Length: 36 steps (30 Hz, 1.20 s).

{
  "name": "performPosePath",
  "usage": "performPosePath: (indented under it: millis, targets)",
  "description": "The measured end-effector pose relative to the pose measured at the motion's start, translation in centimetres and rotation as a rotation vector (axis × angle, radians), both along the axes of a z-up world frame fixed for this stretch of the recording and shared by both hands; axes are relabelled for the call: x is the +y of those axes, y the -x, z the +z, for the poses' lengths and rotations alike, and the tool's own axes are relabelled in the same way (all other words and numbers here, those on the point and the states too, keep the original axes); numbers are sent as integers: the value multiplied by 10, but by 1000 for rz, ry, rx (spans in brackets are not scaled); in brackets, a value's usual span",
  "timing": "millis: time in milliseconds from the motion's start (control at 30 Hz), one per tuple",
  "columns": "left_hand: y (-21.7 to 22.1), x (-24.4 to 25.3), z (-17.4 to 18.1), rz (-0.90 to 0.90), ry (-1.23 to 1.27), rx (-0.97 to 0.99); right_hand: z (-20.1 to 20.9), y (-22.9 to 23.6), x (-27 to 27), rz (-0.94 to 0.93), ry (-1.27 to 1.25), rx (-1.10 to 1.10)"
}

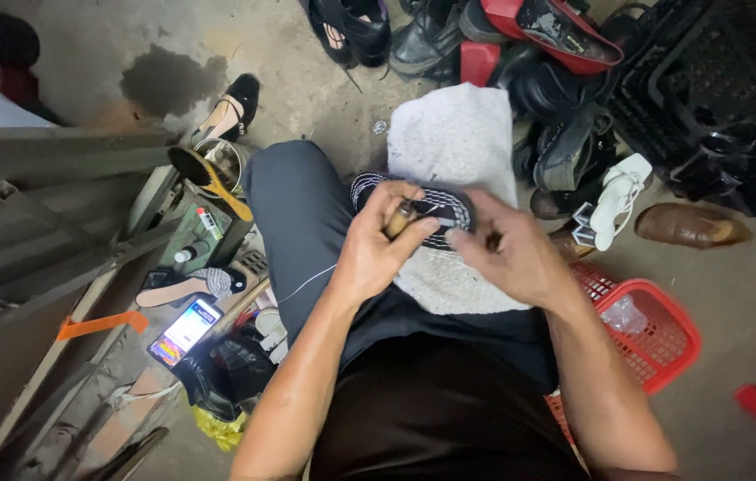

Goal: The person sits on the floor and sews a black shoe using a needle and white thread. They repeatedly push the needle through the shoe's sole and pull the thread to secure the stitches.

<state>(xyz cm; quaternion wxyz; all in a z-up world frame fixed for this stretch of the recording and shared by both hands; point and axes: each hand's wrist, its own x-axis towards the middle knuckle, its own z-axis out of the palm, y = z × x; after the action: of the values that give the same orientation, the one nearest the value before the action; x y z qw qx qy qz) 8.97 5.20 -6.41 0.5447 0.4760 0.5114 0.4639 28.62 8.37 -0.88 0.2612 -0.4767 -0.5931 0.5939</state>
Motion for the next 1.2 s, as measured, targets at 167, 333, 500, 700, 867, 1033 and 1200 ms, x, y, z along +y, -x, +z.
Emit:
performPosePath:
  millis: [167,333,500,700,867,1033,1200]
  targets:
    - [21,-12,-25,28,19,-51,6,0,-10,237,121,-184]
    - [38,-22,-24,61,45,-89,-6,-10,-24,207,99,-65]
    - [42,-21,-4,67,57,-67,8,-13,-26,-26,-138,-142]
    - [37,-24,-18,70,36,-68,-14,8,-53,300,-510,-526]
    - [39,-28,-15,87,23,-43,-28,-38,-58,37,-301,-684]
    - [35,-25,12,3,157,-9,-65,-108,-35,-194,-579,-947]
    - [36,-33,-27,91,24,-60,-34,-74,-35,-186,-444,-851]
